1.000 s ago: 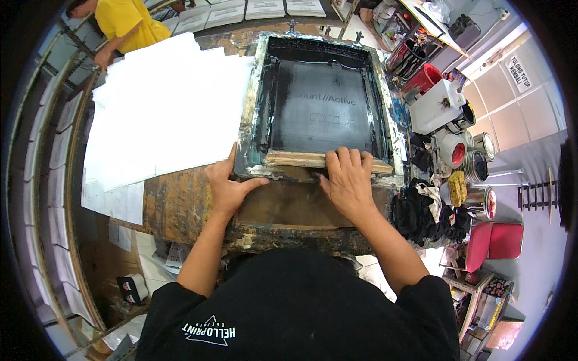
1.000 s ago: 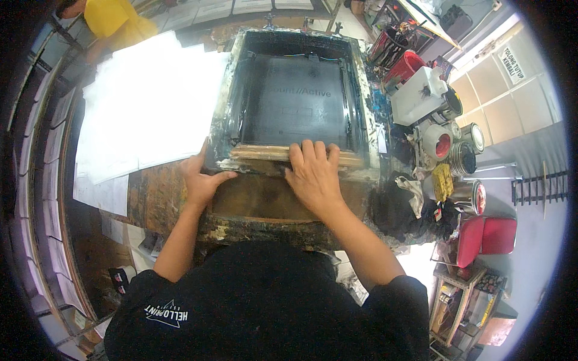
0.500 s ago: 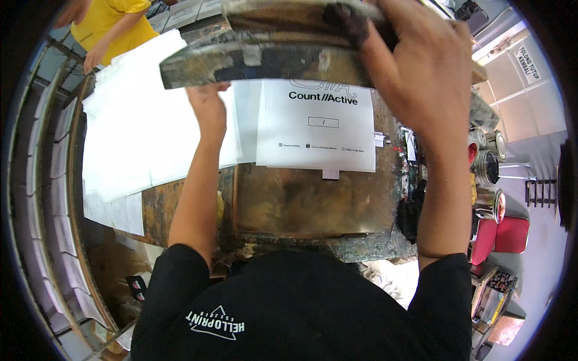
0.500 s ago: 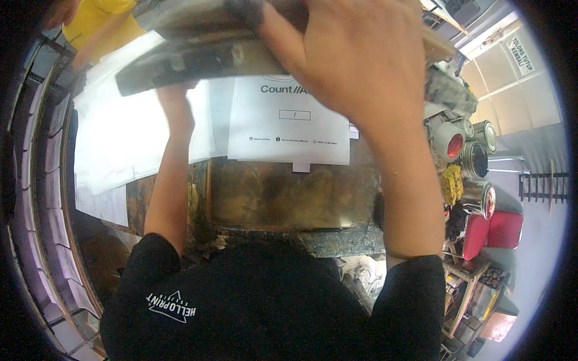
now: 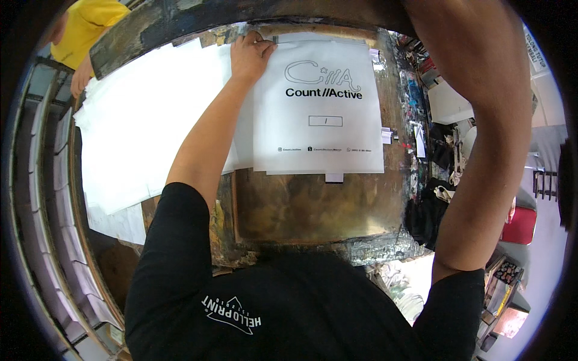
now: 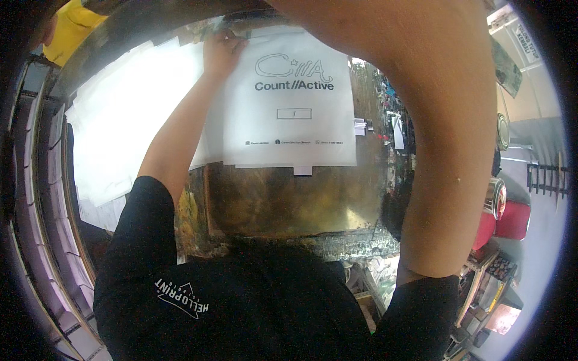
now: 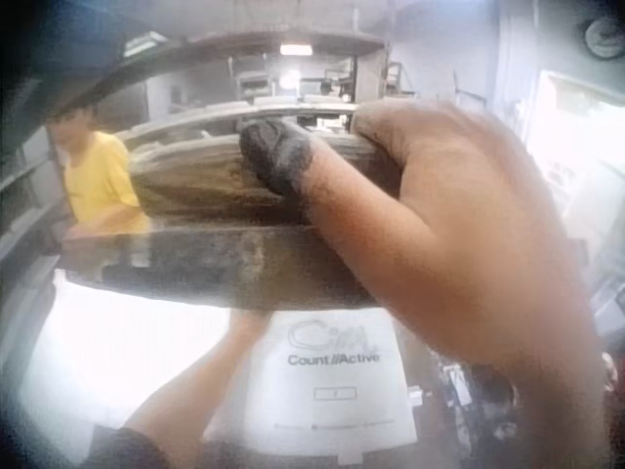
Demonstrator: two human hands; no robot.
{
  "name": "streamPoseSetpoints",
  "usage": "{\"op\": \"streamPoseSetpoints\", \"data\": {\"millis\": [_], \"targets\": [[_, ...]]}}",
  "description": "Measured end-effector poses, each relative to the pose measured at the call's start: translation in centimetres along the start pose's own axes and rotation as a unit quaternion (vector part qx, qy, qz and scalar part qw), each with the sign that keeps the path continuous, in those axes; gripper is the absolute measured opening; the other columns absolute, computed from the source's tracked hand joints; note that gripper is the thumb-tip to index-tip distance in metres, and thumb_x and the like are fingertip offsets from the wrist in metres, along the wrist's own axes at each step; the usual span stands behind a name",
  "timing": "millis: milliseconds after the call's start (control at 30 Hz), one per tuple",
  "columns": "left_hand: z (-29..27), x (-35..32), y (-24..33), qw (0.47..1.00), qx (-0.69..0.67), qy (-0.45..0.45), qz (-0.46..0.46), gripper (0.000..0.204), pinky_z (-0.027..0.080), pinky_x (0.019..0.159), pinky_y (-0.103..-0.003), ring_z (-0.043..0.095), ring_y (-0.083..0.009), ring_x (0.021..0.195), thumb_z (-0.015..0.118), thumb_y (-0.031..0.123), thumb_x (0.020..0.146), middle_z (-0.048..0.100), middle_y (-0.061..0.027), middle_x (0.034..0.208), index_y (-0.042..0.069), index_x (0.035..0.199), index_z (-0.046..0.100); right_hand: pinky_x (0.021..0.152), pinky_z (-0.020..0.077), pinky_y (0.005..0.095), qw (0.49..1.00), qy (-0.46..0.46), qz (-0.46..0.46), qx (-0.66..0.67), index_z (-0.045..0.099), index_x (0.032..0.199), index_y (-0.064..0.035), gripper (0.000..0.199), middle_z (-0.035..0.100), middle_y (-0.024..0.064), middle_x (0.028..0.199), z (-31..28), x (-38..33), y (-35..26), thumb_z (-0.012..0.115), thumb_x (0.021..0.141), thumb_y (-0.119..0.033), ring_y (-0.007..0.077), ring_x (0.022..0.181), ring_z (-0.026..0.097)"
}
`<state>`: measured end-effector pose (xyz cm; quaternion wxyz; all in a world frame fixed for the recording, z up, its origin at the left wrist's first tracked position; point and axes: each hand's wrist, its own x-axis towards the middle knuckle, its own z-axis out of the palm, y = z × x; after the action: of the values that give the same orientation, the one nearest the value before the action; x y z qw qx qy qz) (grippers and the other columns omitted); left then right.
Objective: The person performs screen printing by aligning paper on a base, lowering the screen frame, and using a squeegee to spread black ink over the mesh for multiple repetitions.
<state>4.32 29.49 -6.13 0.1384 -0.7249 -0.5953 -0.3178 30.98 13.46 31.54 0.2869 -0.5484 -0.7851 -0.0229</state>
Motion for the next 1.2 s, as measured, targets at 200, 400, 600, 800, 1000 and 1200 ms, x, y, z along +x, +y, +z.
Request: {"op": "streamPoseSetpoints", "data": {"millis": [200,400,600,800,1000,1200], "targets": [[-10.0,-2.4,-0.6,0.976,-0.167,-0.014,-0.140,0.031,0.051,0.069,-0.043,0.065,-0.0399,0.072,0.070,0.028,0.101,0.068,-0.0225,0.079,-0.002,0.095,0.070,0.054,0.0428,0.0360,0.999,-0.032,-0.023,0.001,0.064,0.075,-0.0019,0.062,0.055,0.0078,0.060,-0.4,0.0,-0.4,0.056,0.104,-0.055,0.0206,0.054,0.049],[-23.3,-21.1,-4.1,0.909,-0.156,0.106,-0.373,0.034,0.046,0.063,-0.030,0.054,-0.0113,0.067,0.066,0.028,0.108,0.064,-0.0057,0.074,-0.004,0.100,0.071,0.082,0.0470,0.0406,0.980,0.103,-0.147,-0.083,0.064,0.082,-0.0074,0.048,0.065,0.0067,0.075,1.2,-3.0,0.4,0.059,0.104,-0.050,0.0229,0.073,0.059],[-31.8,-31.9,-9.4,0.868,-0.014,0.249,-0.429,0.035,0.047,0.062,-0.032,0.057,-0.0137,0.064,0.067,0.030,0.107,0.064,-0.0058,0.070,-0.001,0.091,0.068,0.089,0.0447,0.0486,0.957,0.140,-0.227,-0.113,0.073,0.120,-0.0078,0.041,0.075,0.0197,0.106,2.9,-3.4,3.7,0.065,0.099,-0.042,0.0402,0.098,0.069],[-36.5,-29.2,-8.0,0.828,0.287,0.206,-0.436,0.060,0.053,0.085,-0.043,0.067,-0.0330,0.096,0.081,0.039,0.095,0.072,-0.0188,0.109,-0.002,0.136,0.065,0.090,0.0451,0.0487,0.962,0.134,-0.218,-0.094,0.073,0.122,-0.0069,0.043,0.074,0.0196,0.103,3.6,-3.9,4.2,0.064,0.099,-0.042,0.0394,0.098,0.069],[-25.1,-23.2,6.6,0.963,0.080,-0.254,0.040,0.115,0.008,0.131,-0.064,0.028,-0.0407,0.159,0.064,0.091,0.077,0.042,-0.0201,0.166,0.007,0.155,0.053,0.090,0.0454,0.0471,0.972,0.099,-0.192,-0.096,0.070,0.108,-0.0070,0.041,0.070,0.0138,0.090,2.1,-3.5,2.1,0.061,0.102,-0.046,0.0338,0.087,0.065],[-18.0,-17.7,17.7,0.947,-0.072,-0.305,0.071,0.124,0.011,0.130,-0.064,0.020,-0.0477,0.160,0.068,0.090,0.073,0.031,-0.0215,0.172,0.006,0.161,0.043,0.087,0.0447,0.0420,0.985,0.017,-0.148,-0.092,0.065,0.087,-0.0090,0.052,0.066,0.0078,0.080,-0.2,-3.4,0.5,0.051,0.107,-0.054,0.0221,0.075,0.058]]}}
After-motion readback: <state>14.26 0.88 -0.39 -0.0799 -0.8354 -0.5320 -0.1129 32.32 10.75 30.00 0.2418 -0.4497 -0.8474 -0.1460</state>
